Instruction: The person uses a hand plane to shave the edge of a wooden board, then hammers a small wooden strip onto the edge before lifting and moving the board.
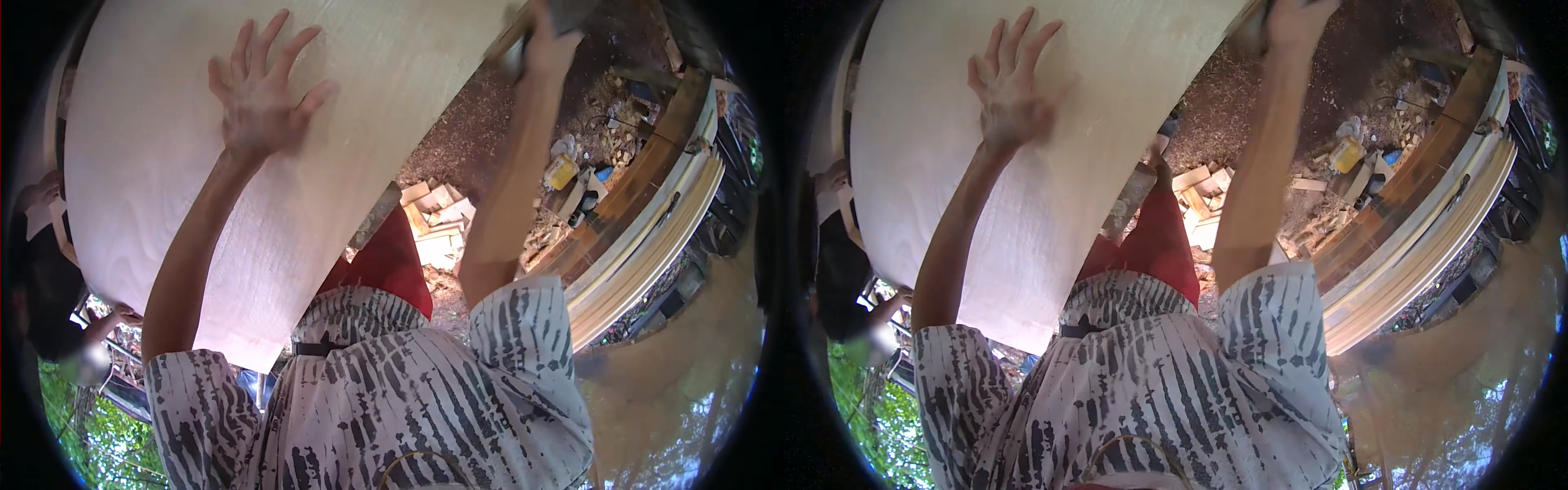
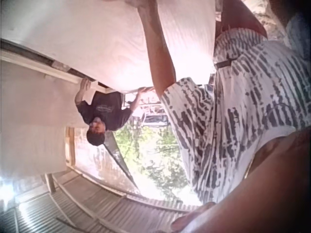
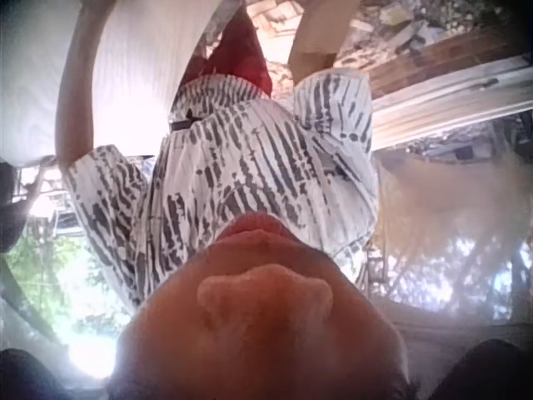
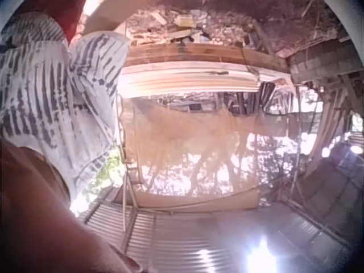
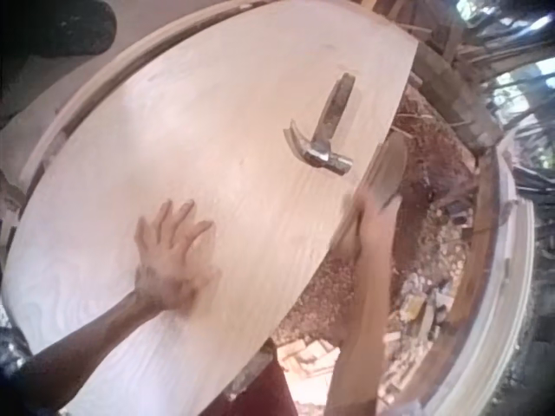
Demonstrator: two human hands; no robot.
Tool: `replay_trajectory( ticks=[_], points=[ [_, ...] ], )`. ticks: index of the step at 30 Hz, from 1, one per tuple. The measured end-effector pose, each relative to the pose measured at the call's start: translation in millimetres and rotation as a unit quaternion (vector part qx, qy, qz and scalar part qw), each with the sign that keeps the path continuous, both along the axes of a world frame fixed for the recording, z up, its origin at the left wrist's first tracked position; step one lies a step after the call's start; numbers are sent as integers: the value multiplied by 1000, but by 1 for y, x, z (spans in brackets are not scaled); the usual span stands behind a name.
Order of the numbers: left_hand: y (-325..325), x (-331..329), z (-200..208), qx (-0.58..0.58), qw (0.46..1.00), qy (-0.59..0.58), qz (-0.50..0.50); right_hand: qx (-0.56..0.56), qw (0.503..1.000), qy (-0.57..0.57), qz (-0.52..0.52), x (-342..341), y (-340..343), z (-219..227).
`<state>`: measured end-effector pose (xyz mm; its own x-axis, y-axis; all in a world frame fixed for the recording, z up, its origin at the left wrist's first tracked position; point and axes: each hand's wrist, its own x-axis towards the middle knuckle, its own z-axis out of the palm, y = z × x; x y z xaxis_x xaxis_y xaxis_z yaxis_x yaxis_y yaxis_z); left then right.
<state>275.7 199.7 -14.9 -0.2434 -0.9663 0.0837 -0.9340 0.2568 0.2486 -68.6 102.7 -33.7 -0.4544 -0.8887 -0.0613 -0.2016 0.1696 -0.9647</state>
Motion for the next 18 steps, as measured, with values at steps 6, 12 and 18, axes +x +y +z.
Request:
replay_trajectory(
  ticks=[6,12,18],
  points=[
    [10,12,12,-7,1000,-8,2,181,977,-109,9,138,237,52],
    [16,25,22,39,999,-21,16,121,988,76,-66,52,48,-20],
    [3,0,18,41,999,18,4,54,993,-102,-10,-62,-117,8]
  ],
)
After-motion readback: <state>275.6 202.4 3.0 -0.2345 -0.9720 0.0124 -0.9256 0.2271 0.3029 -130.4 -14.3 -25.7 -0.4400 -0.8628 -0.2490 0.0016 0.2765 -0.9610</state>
